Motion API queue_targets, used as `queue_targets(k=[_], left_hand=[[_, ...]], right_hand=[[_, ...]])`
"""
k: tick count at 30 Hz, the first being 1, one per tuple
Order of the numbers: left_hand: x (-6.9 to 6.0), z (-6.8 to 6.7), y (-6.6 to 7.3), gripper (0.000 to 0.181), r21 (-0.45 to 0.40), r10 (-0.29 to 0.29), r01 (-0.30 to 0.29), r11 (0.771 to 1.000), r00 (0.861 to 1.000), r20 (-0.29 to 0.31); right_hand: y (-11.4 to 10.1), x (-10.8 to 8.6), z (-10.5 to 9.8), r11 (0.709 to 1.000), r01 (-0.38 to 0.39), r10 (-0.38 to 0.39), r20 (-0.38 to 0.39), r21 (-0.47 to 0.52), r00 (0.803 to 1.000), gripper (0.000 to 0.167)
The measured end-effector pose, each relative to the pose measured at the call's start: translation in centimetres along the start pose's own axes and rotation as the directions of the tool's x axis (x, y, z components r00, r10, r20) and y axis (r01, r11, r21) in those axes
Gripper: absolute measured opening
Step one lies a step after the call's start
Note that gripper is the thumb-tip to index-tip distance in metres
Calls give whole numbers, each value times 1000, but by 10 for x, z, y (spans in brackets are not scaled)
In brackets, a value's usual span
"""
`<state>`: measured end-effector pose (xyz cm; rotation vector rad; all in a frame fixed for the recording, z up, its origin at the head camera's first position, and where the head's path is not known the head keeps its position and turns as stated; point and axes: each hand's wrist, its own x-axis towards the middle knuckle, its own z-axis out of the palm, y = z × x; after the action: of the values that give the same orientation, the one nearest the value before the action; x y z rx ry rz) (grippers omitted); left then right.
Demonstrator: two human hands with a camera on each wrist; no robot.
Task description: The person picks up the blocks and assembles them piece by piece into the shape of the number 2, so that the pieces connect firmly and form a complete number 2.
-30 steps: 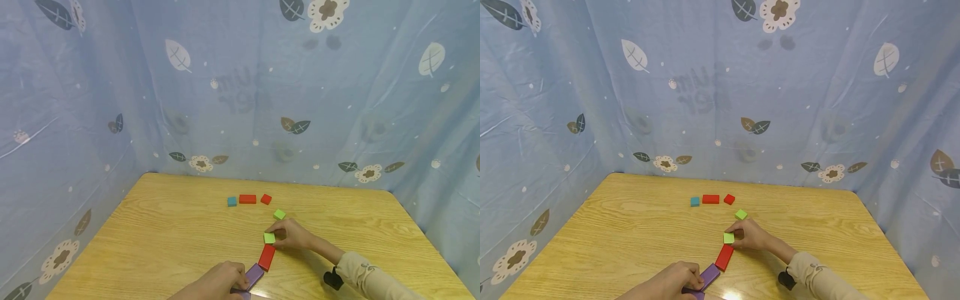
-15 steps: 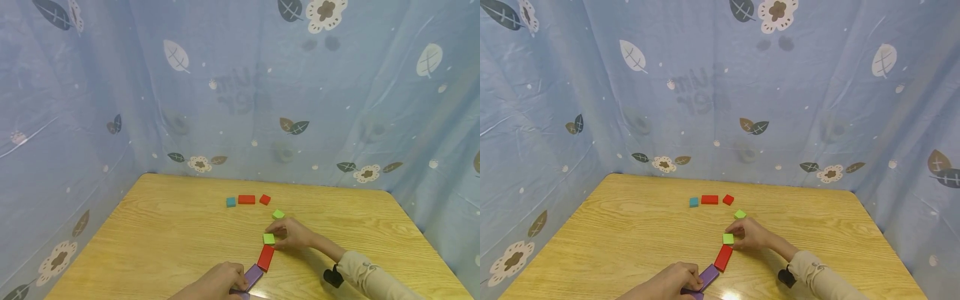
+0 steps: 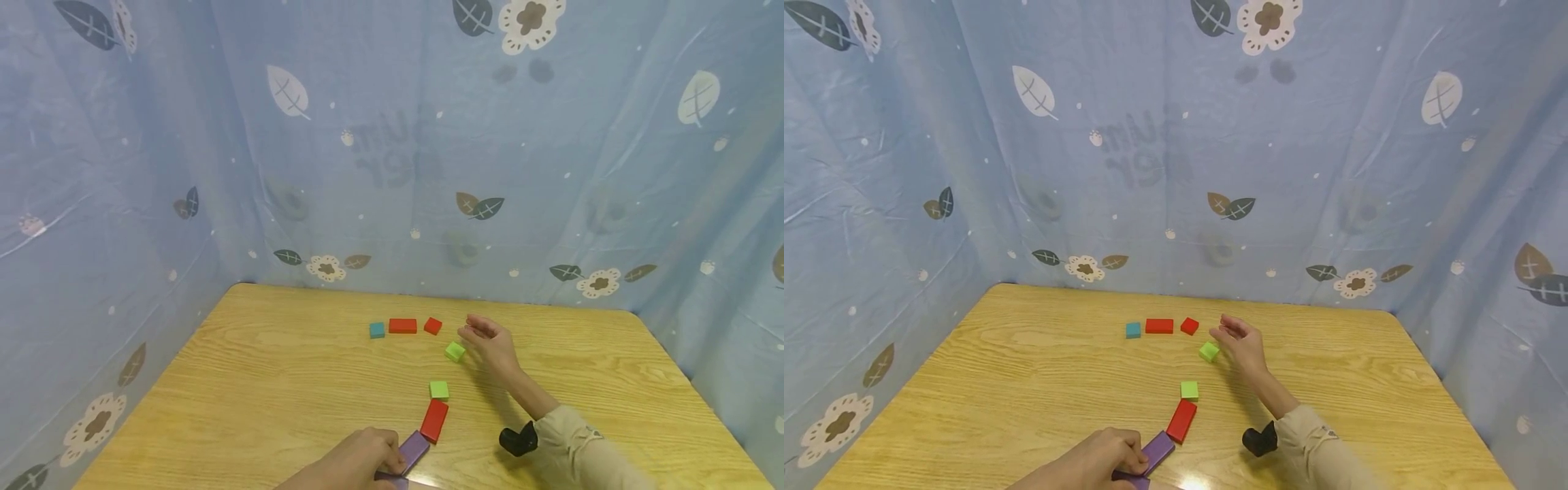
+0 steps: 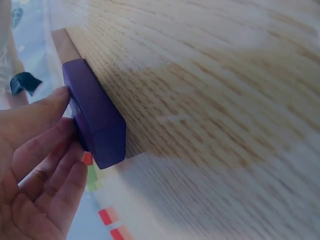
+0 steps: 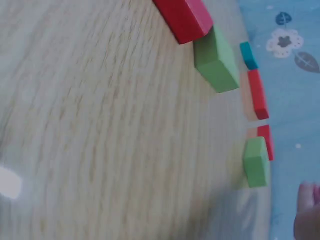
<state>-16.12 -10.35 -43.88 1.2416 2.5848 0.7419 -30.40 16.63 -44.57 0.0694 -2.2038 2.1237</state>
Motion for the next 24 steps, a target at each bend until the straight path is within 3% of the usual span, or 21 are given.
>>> queue_targets(k=[3,8,14,24], left_hand=[[-1,0,0,27,1,10,-10,1000,1000,-3],[-1,0,-1,27,9,27,-27,1000,1000,-11],[-1,-1,-1,28,-6,20,-20,1000,1000,-5],[-1,1,-1,33,-15,37,-37,999,999,-31]], right_hand=[[5,1,7,999,-34,32,-89,-23,995,50],[14,-3,17,998,-60,54,-158,-33,986,51],[21,-7,21,992,-88,76,-131,-92,989,55],[21,-9,23,993,-85,78,-83,-82,993,56]])
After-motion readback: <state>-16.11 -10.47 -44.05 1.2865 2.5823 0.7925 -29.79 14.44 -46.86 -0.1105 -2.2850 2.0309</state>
